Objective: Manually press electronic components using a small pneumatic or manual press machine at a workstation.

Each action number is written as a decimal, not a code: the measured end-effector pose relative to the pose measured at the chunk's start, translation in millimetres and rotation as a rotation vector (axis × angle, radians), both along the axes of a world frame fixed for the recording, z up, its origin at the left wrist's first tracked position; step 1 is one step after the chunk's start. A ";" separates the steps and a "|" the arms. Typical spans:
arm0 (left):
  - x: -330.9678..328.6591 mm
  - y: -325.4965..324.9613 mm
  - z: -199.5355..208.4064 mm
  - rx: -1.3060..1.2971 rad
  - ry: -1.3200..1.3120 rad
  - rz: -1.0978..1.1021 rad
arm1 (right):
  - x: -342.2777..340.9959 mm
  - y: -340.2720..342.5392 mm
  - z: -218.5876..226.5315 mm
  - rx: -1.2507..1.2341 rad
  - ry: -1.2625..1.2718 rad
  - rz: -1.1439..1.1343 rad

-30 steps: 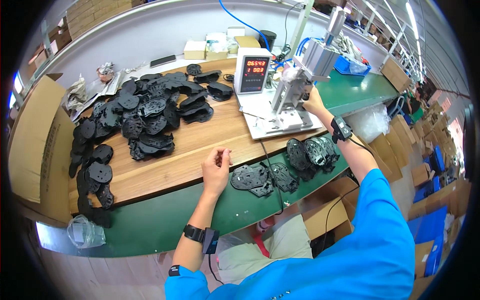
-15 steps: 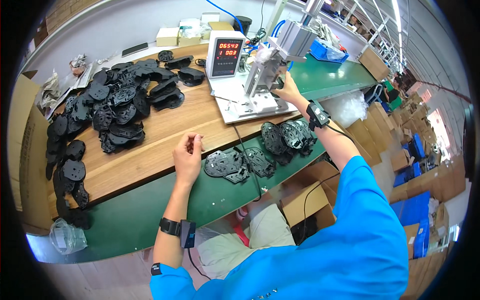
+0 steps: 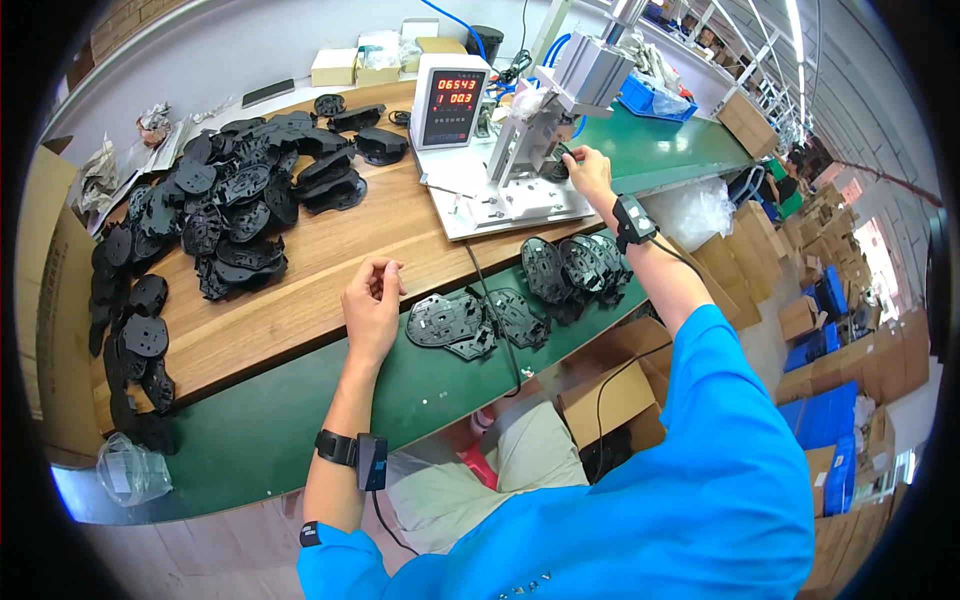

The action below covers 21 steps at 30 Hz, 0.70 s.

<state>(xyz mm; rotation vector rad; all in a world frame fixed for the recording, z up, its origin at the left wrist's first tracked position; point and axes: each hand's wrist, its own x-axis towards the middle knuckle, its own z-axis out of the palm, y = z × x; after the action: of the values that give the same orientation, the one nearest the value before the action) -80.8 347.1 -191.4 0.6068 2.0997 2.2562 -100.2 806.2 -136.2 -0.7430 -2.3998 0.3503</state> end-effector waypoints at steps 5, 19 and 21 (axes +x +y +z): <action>-2.0 7.7 5.2 -0.010 -0.010 -0.036 | 6.7 29.2 -3.4 -0.084 -0.074 -0.098; -3.3 7.5 3.4 0.008 0.025 -0.051 | 8.3 -3.8 8.8 -0.017 -0.073 0.161; -4.7 7.3 3.3 0.009 0.009 -0.055 | 5.9 -6.3 13.8 -0.031 -0.062 0.138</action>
<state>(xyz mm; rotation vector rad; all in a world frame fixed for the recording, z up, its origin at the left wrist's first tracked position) -85.5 354.5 -188.1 0.6682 2.0512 2.2394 -94.3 799.9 -122.4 -0.6112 -2.5161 0.4269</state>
